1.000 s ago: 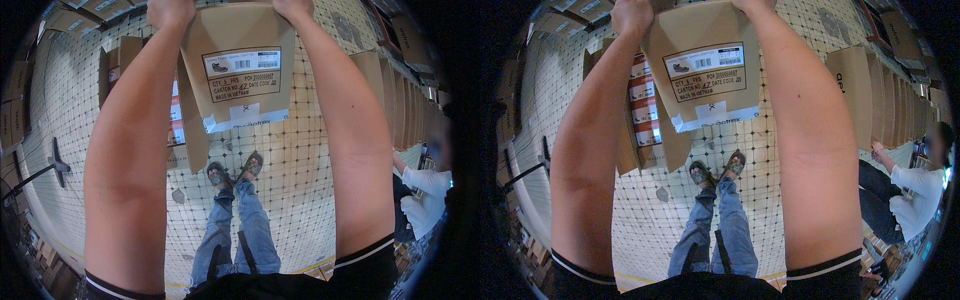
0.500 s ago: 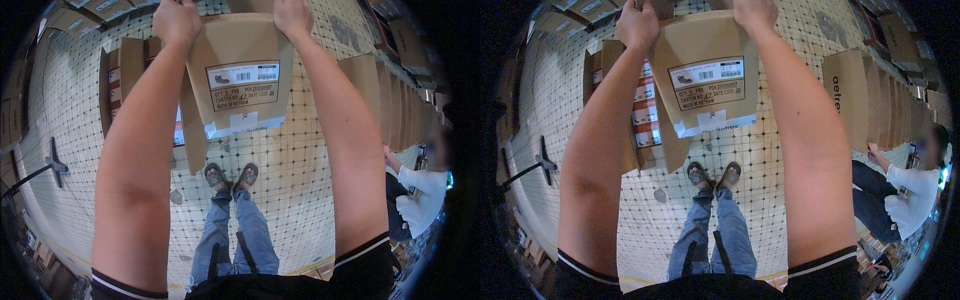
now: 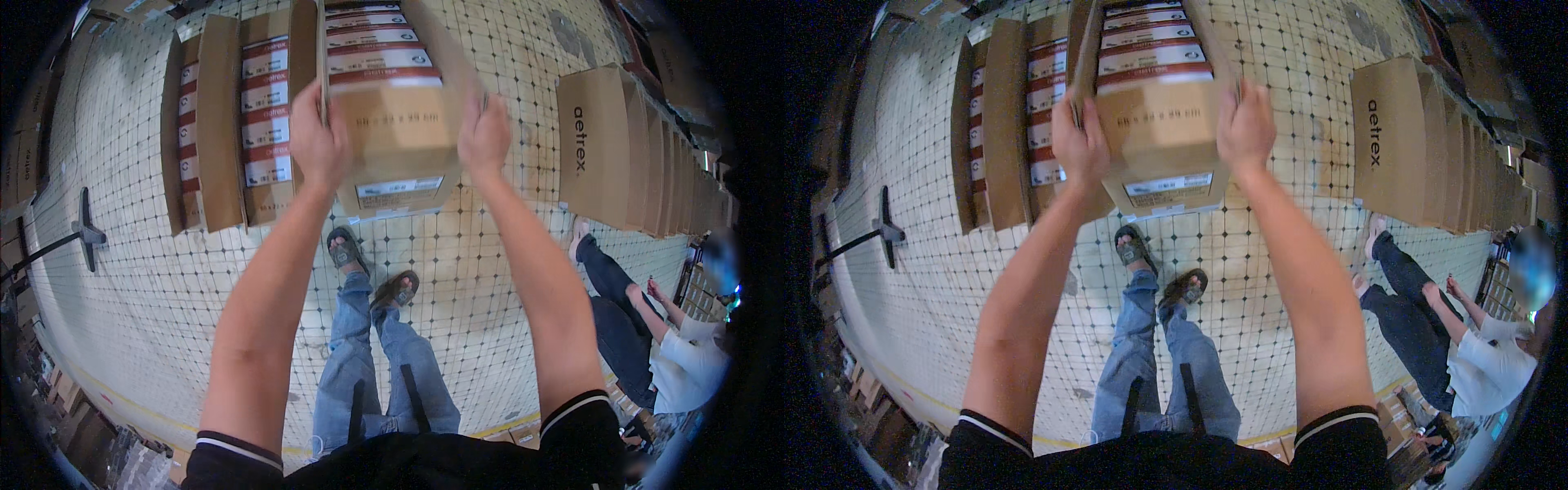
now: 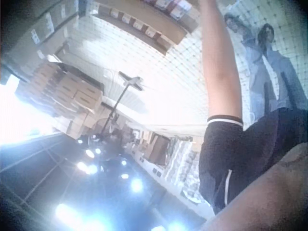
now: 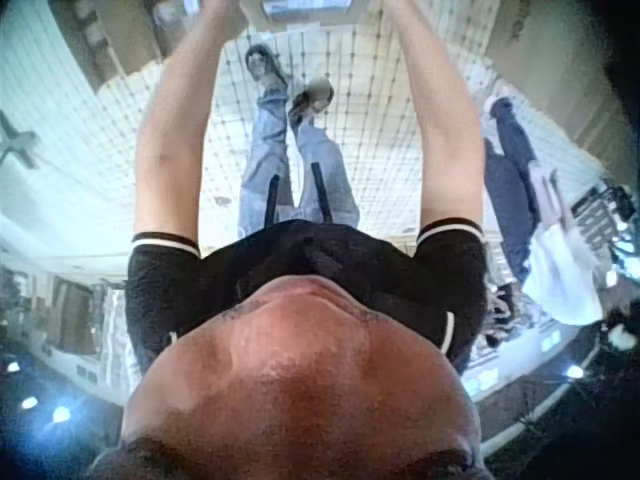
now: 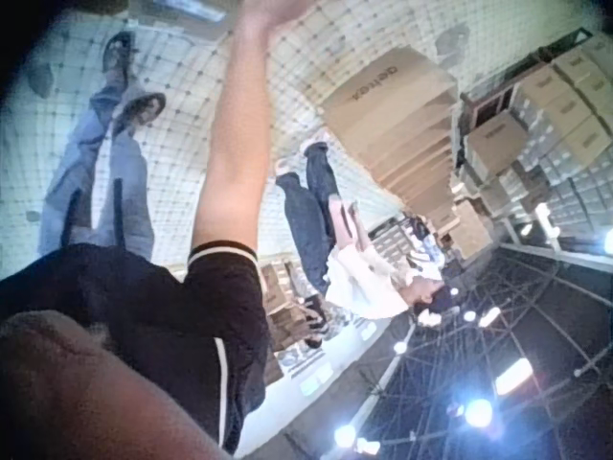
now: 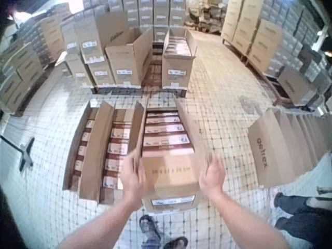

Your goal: The person repeatedly opens large cardboard cartons, removes stacks of smaller product boxes, and places them on the floor. The person then closes the large cartons and moves to the next one, continuing the same process.

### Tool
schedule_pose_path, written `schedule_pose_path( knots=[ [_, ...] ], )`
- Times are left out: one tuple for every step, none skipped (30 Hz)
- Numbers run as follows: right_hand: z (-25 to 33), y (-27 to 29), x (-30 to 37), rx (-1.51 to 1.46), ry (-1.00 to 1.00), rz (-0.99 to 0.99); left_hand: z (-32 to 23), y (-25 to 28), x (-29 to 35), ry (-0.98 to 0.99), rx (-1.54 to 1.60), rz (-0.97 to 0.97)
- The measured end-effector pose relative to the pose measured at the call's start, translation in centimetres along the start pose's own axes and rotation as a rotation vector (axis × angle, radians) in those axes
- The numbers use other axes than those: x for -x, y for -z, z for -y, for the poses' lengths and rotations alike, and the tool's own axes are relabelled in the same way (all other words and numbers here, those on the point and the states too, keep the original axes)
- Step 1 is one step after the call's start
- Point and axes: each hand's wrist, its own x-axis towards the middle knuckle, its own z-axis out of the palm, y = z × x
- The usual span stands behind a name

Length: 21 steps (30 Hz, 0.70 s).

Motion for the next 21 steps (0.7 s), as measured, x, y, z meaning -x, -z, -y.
schedule_pose_path(
  knots=[
    [-1.4, -0.7, 4.4, -0.023, -0.048, 0.077, 1.9, -0.1, 3.7, -0.014, 0.043, 0.051],
    [-3.0, -1.5, 9.4, -0.03, -0.119, 0.152, 3.9, 0.2, 8.0, -0.017, 0.085, 0.105],
    [-4.5, -1.9, 14.3, -0.045, -0.184, 0.239, 5.4, 1.1, 12.7, 0.103, 0.045, 0.211],
    [-5.9, -2.1, 19.3, -0.019, -0.312, 0.394, 6.5, 1.9, 17.3, 0.225, 0.013, 0.321],
    [-6.8, -1.9, 24.3, 0.021, -0.381, 0.512, 7.4, 2.8, 21.4, 0.374, -0.036, 0.497],
    [-7.3, -1.3, 28.8, 0.127, -0.449, 0.744, 8.0, 3.7, 24.8, 0.537, -0.084, 0.683],
    [-7.3, -0.6, 33.0, 0.112, -0.434, 0.865, 8.3, 4.2, 27.5, 0.511, -0.107, 0.685],
    [-7.0, 0.2, 35.9, 0.144, -0.453, 1.009, 8.4, 4.4, 29.2, 0.5, -0.125, 0.695],
    [-6.4, 1.2, 37.7, -0.025, -0.382, 0.993, 8.2, 4.2, 30.0, 0.488, -0.14, 0.706],
    [-5.6, 1.5, 38.5, -0.1, -0.391, 1.051, 8.2, 3.6, 29.9, 0.492, -0.147, 0.662],
    [-5.1, 1.3, 38.5, -0.159, -0.318, 0.991, 8.4, 2.7, 29.2, 0.495, -0.154, 0.618],
    [-4.6, 0.6, 37.8, -0.174, -0.29, 0.991, 8.6, 1.5, 27.9, 0.572, -0.183, 0.616],
    [-4.3, -0.7, 36.6, -0.168, -0.277, 1.01, 9.1, 0.3, 26.5, 0.503, -0.194, 0.516],
    [-4.5, -2.6, 35.3, -0.161, -0.216, 0.943, 9.9, -1.0, 25.3, 0.539, -0.239, 0.477],
    [-4.9, -5.0, 34.0, -0.119, -0.2, 0.915, 10.8, -2.1, 24.1, 0.562, -0.222, 0.48],
    [-5.6, -7.4, 32.9, -0.105, -0.164, 0.849, 11.7, -3.0, 23.3, 0.621, -0.22, 0.503],
    [-6.4, -9.9, 32.0, -0.115, -0.101, 0.74, 12.3, -3.4, 23.2, 0.661, -0.213, 0.491],
    [-7.2, -12.3, 30.9, 0.031, 0.028, 0.662, 13.0, -3.4, 23.7, 0.681, -0.255, 0.523],
    [-7.7, -13.8, 30.0, 0.119, 0.242, 0.444, 13.7, -3.3, 23.8, 0.684, -0.291, 0.518],
    [-8.1, -14.2, 30.3, 0.154, 0.188, 0.575, 13.9, -2.5, 25.2, 0.743, -0.348, 0.559],
    [-8.1, -14.7, 29.3, 0.164, 0.164, 0.62, 14.4, -2.0, 25.3, 0.705, -0.33, 0.486]
  ],
)
